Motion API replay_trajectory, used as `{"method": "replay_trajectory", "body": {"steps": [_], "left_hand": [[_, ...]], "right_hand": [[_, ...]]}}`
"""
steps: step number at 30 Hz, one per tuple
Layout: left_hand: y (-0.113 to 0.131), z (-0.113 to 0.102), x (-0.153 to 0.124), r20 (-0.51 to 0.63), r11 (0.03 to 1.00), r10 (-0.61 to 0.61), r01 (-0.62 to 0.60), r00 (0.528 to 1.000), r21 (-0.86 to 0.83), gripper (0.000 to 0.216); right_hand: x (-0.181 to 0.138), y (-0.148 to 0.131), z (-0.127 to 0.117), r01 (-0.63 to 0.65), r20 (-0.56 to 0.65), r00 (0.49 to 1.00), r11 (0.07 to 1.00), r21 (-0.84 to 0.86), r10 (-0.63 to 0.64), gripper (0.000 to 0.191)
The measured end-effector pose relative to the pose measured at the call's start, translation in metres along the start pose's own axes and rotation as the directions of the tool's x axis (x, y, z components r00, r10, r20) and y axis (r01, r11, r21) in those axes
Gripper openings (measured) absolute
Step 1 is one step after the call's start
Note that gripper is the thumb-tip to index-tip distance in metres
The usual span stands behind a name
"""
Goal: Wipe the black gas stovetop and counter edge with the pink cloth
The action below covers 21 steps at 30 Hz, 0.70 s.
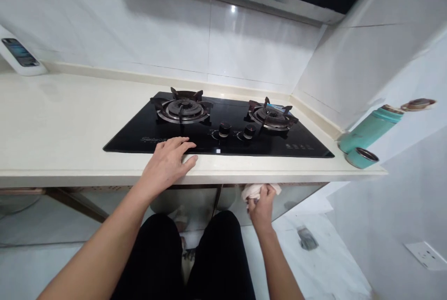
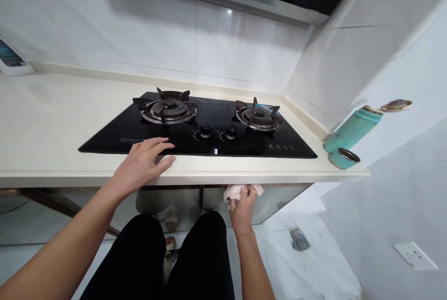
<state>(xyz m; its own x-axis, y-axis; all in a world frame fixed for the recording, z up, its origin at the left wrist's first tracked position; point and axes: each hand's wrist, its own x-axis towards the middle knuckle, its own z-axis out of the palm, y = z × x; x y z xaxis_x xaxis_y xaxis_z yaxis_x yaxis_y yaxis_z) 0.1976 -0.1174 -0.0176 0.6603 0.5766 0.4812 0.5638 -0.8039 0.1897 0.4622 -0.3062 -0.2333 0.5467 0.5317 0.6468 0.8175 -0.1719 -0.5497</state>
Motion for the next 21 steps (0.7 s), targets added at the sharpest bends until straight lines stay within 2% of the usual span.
{"method": "replay_trajectory", "body": {"steps": [3,5,8,12,16,21], "left_hand": [[-0.001,0.001,0.001,-0.003,1.000,-0.006,0.006,1.000,0.014,0.044],[-0.001,0.001,0.002,-0.006,1.000,-0.010,0.010,1.000,0.020,0.045],[0.000,0.001,0.004,-0.005,1.000,-0.014,0.015,1.000,0.024,0.046],[0.002,0.000,0.005,0.000,0.999,-0.028,0.028,1.000,0.031,0.045],[0.004,0.001,0.006,-0.018,0.998,-0.043,0.043,0.999,0.034,0.043],[0.010,0.002,0.003,-0.071,0.999,-0.036,0.037,0.997,0.002,0.038]], "right_hand": [[0.015,0.047,-0.029,-0.066,0.034,0.997,0.997,-0.047,0.068,0.056],[0.026,0.078,-0.048,-0.144,0.009,0.989,0.986,-0.088,0.145,0.058],[0.044,0.122,-0.078,-0.261,-0.052,0.965,0.956,-0.131,0.257,0.063],[0.067,0.166,-0.116,-0.393,-0.054,0.919,0.903,-0.173,0.390,0.072],[0.083,0.183,-0.141,-0.505,-0.043,0.860,0.839,-0.202,0.508,0.078],[0.093,0.169,-0.151,-0.593,-0.018,0.797,0.777,-0.212,0.603,0.080]]}}
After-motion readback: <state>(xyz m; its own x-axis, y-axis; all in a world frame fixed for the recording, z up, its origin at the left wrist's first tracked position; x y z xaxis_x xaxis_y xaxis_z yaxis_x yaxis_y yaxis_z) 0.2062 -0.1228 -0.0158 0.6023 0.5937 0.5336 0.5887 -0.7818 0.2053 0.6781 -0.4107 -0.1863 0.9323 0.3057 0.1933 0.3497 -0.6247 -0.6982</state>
